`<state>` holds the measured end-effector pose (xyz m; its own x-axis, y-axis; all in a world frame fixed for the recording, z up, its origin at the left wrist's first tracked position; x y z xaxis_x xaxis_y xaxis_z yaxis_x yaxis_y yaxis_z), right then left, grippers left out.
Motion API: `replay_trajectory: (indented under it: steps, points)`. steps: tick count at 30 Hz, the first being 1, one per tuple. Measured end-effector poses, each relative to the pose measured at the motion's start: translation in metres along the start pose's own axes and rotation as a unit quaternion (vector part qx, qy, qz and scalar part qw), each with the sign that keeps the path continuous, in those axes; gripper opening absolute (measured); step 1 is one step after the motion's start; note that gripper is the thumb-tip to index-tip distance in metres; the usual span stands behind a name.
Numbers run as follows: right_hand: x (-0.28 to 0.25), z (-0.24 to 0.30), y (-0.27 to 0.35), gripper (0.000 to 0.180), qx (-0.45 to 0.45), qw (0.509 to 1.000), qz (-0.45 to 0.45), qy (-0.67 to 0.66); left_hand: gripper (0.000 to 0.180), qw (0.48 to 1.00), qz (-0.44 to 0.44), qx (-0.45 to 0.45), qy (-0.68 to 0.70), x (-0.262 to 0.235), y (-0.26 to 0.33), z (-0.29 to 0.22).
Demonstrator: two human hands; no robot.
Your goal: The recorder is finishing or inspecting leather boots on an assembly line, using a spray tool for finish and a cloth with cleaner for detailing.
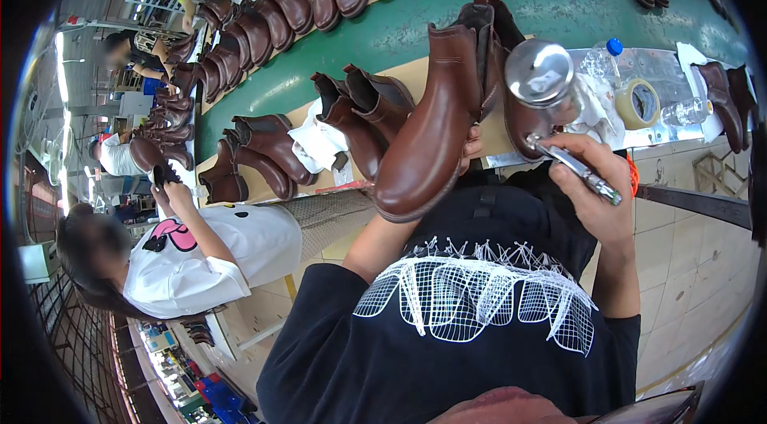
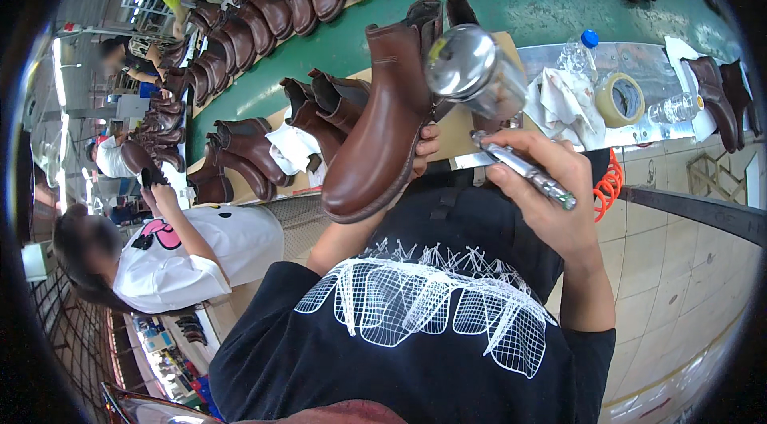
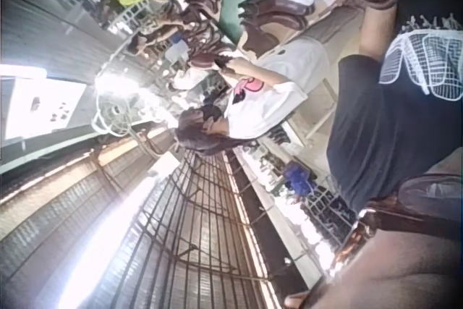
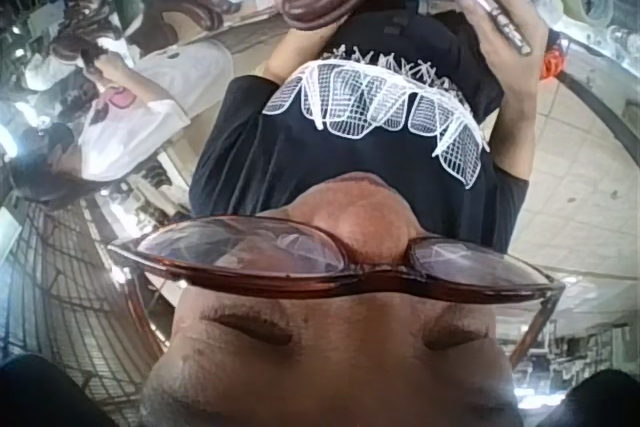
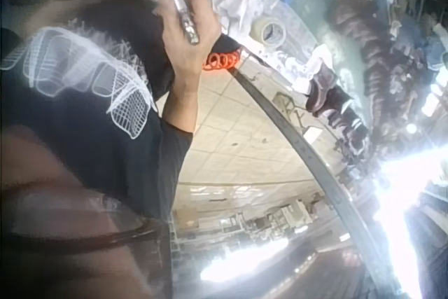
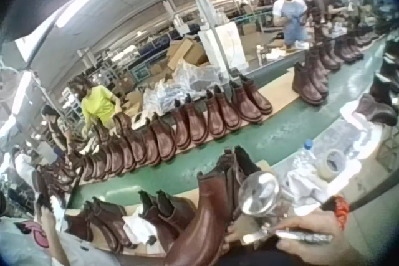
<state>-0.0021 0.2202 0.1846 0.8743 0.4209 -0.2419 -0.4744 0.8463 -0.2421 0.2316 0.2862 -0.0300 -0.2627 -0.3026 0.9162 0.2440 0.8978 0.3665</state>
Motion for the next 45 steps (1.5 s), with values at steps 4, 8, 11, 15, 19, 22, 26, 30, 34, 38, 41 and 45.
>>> replay_trajectory:
  steps: [4,8,11,15,19,22,26,30,34,38,41,45]
  points:
    - [-0.021,-0.01,0.002,0.023,0.015,0.999,-0.038,-0.016,0.055,0.986,0.136,0.095,-0.027,0.073,0.007,-0.021]
    - [-0.029,-0.013,0.002,0.022,0.033,0.997,-0.06,-0.02,0.058,0.979,-0.076,0.174,-0.075,0.05,0.007,-0.029]
    - [-0.029,-0.012,0.004,0.022,0.042,0.998,-0.049,-0.016,0.056,0.956,-0.137,0.218,-0.141,0.041,0.004,-0.032]
    - [-0.027,-0.005,0.003,0.023,0.032,0.998,-0.051,-0.007,0.051,0.956,-0.13,0.215,-0.15,0.033,0.002,-0.031]
    - [-0.028,0.001,-0.002,0.023,0.018,0.996,-0.082,0.0,0.05,0.937,-0.121,0.27,-0.183,0.044,0.006,-0.03]
    - [-0.027,0.009,-0.004,0.022,-0.006,0.995,-0.092,0.026,0.052,0.923,-0.131,0.3,-0.202,0.049,0.009,-0.03]
    - [-0.022,0.008,-0.005,0.023,-0.017,0.996,-0.076,0.035,0.056,0.913,-0.137,0.328,-0.202,0.053,0.013,-0.03]
    - [-0.017,0.008,0.001,0.028,-0.046,0.994,-0.026,0.091,0.057,0.892,-0.148,0.363,-0.226,0.053,0.017,-0.034]
    - [-0.008,0.009,0.006,0.027,-0.042,0.995,-0.047,0.077,0.058,0.865,-0.149,0.396,-0.269,0.062,0.019,-0.033]
    - [0.0,0.019,0.006,0.028,-0.054,0.992,0.017,0.112,0.057,0.877,-0.157,0.359,-0.279,0.043,0.011,-0.039]
    - [-0.008,0.004,0.006,0.028,0.059,0.994,-0.035,-0.084,0.053,0.911,-0.175,0.308,-0.211,0.03,-0.011,-0.043]
    - [-0.042,0.0,0.004,0.027,0.025,0.994,-0.103,-0.03,0.052,0.957,-0.161,0.187,-0.15,0.008,-0.032,-0.03]
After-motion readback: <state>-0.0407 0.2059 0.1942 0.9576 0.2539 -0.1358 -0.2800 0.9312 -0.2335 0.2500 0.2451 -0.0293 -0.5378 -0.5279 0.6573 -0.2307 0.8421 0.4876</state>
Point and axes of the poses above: each hand's wrist, its own y-axis away from the middle knuckle, its own x-axis out of the palm, z = x × y, the point moved 6 cm from there along -y, towards the middle knuckle, and after that the axes turned 7 degrees about -z, right-handed, at the moved point
